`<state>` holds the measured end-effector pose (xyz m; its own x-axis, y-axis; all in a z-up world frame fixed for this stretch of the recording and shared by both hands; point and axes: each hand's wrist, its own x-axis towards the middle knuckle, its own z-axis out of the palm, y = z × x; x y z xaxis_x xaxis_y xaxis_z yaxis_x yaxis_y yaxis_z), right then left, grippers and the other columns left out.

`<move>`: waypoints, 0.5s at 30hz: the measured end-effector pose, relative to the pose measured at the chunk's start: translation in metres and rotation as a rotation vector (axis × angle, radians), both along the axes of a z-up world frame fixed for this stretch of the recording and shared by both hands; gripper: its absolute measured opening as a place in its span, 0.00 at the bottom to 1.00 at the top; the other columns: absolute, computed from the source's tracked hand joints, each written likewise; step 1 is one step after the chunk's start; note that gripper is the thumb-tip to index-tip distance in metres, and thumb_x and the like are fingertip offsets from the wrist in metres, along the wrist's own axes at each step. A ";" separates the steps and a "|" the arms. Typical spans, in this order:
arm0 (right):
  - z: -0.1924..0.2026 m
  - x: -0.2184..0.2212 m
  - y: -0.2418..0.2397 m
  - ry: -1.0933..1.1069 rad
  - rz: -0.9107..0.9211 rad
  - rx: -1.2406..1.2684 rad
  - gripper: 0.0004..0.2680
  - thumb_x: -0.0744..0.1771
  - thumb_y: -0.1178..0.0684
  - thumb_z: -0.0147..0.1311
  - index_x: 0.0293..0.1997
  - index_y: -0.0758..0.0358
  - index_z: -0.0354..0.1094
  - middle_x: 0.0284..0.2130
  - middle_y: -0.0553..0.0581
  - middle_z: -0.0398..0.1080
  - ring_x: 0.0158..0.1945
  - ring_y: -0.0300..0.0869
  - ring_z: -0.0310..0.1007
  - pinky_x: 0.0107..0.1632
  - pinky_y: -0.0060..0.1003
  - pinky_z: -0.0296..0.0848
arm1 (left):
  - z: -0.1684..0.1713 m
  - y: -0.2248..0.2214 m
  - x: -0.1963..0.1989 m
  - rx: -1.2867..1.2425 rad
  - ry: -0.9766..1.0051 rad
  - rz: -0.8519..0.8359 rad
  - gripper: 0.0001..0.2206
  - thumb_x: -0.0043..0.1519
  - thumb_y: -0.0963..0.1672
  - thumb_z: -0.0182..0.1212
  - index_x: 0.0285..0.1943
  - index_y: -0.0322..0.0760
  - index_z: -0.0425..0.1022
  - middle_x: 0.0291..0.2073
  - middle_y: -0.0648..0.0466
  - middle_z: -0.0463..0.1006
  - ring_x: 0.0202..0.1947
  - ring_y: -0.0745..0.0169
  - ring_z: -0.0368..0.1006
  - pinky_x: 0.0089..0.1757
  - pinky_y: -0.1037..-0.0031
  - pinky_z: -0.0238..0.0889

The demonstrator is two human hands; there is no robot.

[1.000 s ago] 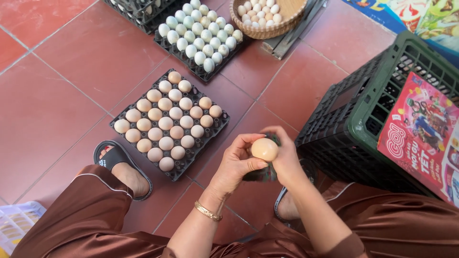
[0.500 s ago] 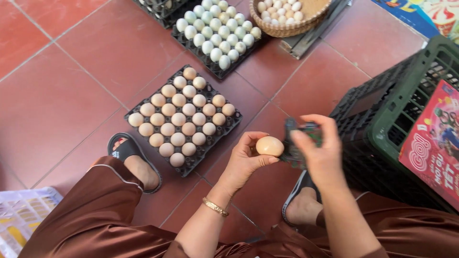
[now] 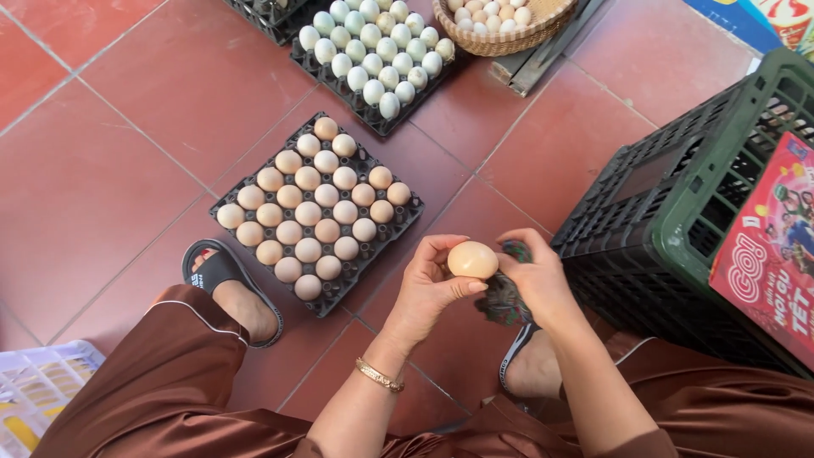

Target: Manually cleaning eggs by wiping them with a cloth and organizing them into plastic egg trays.

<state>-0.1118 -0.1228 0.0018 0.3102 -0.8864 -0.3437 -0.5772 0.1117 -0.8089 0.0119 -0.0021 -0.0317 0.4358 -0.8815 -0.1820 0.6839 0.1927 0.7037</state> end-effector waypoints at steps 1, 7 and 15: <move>-0.001 -0.007 0.002 -0.001 -0.049 -0.023 0.11 0.61 0.56 0.67 0.46 0.51 0.77 0.33 0.58 0.72 0.39 0.43 0.70 0.42 0.39 0.71 | 0.005 0.001 0.001 -0.040 0.066 -0.017 0.32 0.48 0.35 0.78 0.62 0.31 0.68 0.46 0.42 0.82 0.43 0.56 0.81 0.44 0.69 0.80; -0.013 -0.029 -0.027 -0.353 -0.240 -0.011 0.13 0.61 0.60 0.68 0.48 0.56 0.73 0.30 0.54 0.66 0.31 0.37 0.69 0.33 0.29 0.72 | -0.061 -0.002 -0.003 -0.244 0.754 -0.237 0.30 0.69 0.58 0.51 0.66 0.28 0.68 0.39 0.32 0.79 0.34 0.51 0.83 0.37 0.63 0.80; -0.016 -0.029 -0.032 -0.481 -0.203 -0.060 0.13 0.61 0.59 0.71 0.46 0.60 0.72 0.29 0.58 0.69 0.32 0.38 0.71 0.33 0.30 0.74 | -0.037 -0.002 -0.010 -0.161 0.903 -0.303 0.36 0.70 0.63 0.36 0.54 0.28 0.72 0.21 0.42 0.70 0.17 0.62 0.63 0.22 0.75 0.56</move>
<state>-0.1407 -0.1545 -0.0137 0.2399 -0.9589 -0.1514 -0.1109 0.1278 -0.9856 0.0023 -0.0044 -0.0689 -0.0593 -0.9771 -0.2043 0.9908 -0.0326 -0.1316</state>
